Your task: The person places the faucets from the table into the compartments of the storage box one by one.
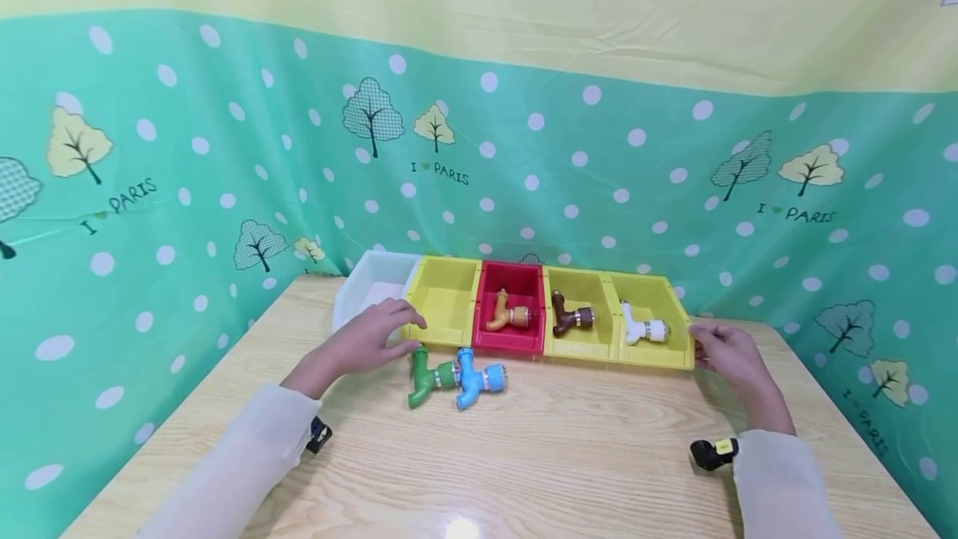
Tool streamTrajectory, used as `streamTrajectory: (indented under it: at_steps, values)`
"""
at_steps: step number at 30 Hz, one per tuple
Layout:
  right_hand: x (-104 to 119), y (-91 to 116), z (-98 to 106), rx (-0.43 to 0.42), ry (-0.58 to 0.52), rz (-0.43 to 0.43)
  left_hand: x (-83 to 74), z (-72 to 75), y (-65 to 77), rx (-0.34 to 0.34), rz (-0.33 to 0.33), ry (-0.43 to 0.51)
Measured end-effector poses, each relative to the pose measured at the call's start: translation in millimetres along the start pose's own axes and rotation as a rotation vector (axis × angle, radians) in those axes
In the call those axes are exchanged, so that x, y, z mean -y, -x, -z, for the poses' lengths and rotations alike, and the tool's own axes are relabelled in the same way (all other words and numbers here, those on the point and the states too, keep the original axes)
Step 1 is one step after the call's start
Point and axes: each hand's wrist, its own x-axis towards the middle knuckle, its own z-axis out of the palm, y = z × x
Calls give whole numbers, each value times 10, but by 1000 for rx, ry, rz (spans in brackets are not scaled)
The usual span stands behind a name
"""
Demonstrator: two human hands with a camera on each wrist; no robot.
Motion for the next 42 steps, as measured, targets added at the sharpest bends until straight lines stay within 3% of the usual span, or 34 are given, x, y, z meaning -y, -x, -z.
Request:
streamTrajectory:
  at_steps: [11,22,30,42]
  values:
    - [-23,-9,9,7,13,24,-200,-95,82,131,-173,-24]
    - [-13,10,2,13,1,28,-324,-127,163,275,-189,8]
    - [-39,-13,-5,11,19,42,-344,-163,175,329,-179,-62]
    - [-42,1,2,7,28,42,-365,-220,147,363,-231,-208]
